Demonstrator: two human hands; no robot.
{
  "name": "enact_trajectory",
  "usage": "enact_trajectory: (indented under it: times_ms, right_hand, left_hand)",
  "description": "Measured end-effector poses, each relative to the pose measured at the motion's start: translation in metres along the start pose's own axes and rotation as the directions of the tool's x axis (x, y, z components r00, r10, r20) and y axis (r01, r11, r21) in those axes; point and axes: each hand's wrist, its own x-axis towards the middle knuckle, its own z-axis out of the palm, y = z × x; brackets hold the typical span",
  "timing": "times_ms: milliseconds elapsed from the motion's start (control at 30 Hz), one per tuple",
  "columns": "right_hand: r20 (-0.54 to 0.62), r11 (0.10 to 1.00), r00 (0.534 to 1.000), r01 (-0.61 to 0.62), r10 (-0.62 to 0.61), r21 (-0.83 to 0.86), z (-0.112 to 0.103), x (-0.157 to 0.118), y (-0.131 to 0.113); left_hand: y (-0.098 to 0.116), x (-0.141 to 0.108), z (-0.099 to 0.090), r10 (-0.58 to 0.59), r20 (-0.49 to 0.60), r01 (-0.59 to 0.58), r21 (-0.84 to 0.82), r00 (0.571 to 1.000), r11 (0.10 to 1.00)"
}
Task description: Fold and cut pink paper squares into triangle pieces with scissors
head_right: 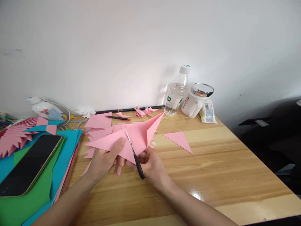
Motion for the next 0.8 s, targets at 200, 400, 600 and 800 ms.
enact_trajectory:
  times_ms: [200, 400, 600, 800]
  right_hand:
    - [0.000, 1.000, 1.000, -0.011, 0.011, -0.025, -0.0003, 0.0006, 0.0003]
    - [0.005, 0.999, 1.000, -0.005, 0.005, -0.033, 0.0008, 0.0011, 0.0002]
    - [0.018, 1.000, 1.000, -0.023, 0.023, -0.011, 0.0033, 0.0011, -0.0026]
    - [0.022, 1.000, 0.999, -0.024, 0.024, -0.006, 0.0037, 0.0002, -0.0033]
  left_hand:
    - [0.0008, 0.0007, 0.0006, -0.015, -0.006, 0.015, -0.009, 1.000, 1.000]
    - [0.0021, 0.0006, 0.0009, -0.013, -0.003, 0.013, -0.008, 1.000, 1.000]
    - [0.0014, 0.0008, 0.0007, -0.020, 0.004, 0.020, -0.011, 1.000, 1.000]
    - [0.0008, 0.0000, 0.0010, -0.023, 0.012, 0.024, -0.028, 1.000, 0.999]
